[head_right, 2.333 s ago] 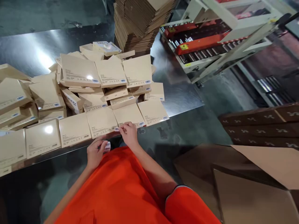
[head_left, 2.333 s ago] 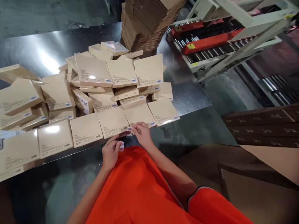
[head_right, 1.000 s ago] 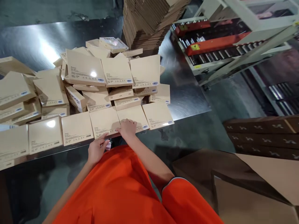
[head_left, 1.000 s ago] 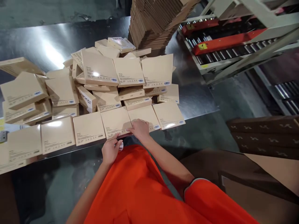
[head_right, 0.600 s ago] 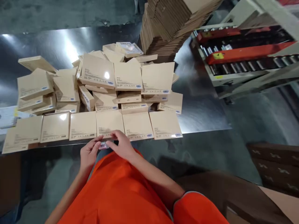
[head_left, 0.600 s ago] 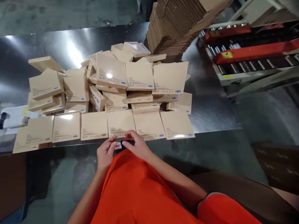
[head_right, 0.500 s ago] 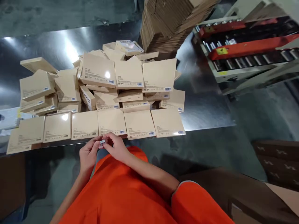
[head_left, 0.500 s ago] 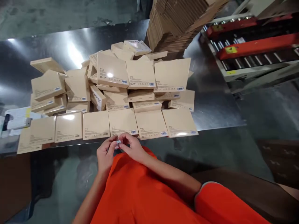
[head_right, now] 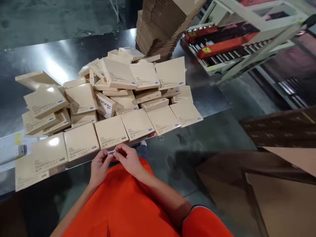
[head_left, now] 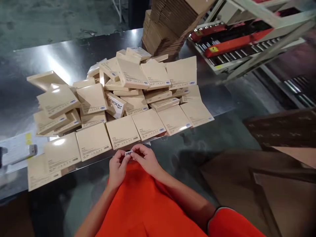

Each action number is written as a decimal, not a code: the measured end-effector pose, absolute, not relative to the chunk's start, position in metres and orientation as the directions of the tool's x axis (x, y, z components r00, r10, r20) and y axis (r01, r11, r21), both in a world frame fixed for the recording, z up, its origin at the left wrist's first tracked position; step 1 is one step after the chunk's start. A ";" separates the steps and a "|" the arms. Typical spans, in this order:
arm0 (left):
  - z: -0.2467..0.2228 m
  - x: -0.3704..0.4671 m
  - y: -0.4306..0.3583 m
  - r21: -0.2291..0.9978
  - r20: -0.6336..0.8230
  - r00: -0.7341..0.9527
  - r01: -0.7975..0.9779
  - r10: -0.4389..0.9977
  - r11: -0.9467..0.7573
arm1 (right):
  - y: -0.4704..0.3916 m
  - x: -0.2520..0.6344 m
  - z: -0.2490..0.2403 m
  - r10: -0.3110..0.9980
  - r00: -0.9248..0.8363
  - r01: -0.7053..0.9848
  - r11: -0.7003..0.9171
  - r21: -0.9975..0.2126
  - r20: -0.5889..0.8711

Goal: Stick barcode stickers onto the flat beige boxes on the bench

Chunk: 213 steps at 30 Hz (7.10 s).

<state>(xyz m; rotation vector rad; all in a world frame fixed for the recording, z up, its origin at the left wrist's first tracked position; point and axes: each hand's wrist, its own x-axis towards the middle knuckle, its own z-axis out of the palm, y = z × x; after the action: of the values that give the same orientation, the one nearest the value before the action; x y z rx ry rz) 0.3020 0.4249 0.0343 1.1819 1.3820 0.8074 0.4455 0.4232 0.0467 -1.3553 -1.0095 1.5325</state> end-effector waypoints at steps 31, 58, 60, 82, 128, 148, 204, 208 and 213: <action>-0.011 0.293 0.436 0.882 -0.173 0.166 0.465 0.971 0.077 | 0.471 0.487 -0.003 0.939 0.230 0.703 -0.343 -0.623 -0.257; -0.025 0.291 0.441 0.837 -0.263 0.173 0.530 0.949 0.136 | 0.472 0.470 -0.018 0.969 0.185 0.929 -0.226 -0.294 -0.163; -0.025 0.291 0.441 0.832 -0.265 0.164 0.537 0.950 0.140 | 0.475 0.472 -0.019 0.966 0.187 0.928 -0.234 -0.290 -0.178; 0.016 0.244 0.430 0.965 -0.249 0.010 0.089 0.969 0.247 | 0.446 0.377 0.031 0.922 -0.161 -0.096 -0.369 -0.924 -0.352; -0.032 0.168 0.427 0.836 -0.135 0.062 0.543 0.989 0.080 | 0.480 0.329 -0.016 0.938 0.136 0.857 -0.273 -0.437 -0.318; -0.027 0.170 0.428 0.843 -0.191 0.035 0.517 0.981 0.146 | 0.498 0.334 -0.012 0.924 0.165 0.878 -0.297 -0.374 -0.346; -0.025 0.042 0.416 0.609 -0.230 -0.015 0.777 0.973 0.156 | 0.470 0.188 -0.017 0.945 0.088 0.836 -0.242 -0.493 -0.315; -0.024 0.040 0.417 0.593 -0.248 0.001 0.791 0.969 0.151 | 0.470 0.189 -0.019 0.945 0.090 0.846 -0.239 -0.476 -0.314; -0.027 0.038 0.417 0.598 -0.237 0.012 0.790 0.971 0.136 | 0.469 0.188 -0.022 0.956 0.087 0.858 -0.215 -0.467 -0.280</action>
<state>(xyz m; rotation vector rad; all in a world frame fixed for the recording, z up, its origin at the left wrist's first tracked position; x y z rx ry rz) 0.0385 0.4169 -0.0269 1.6922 1.8163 0.3879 0.1879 0.4694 -0.0220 -2.1733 -1.8423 0.7992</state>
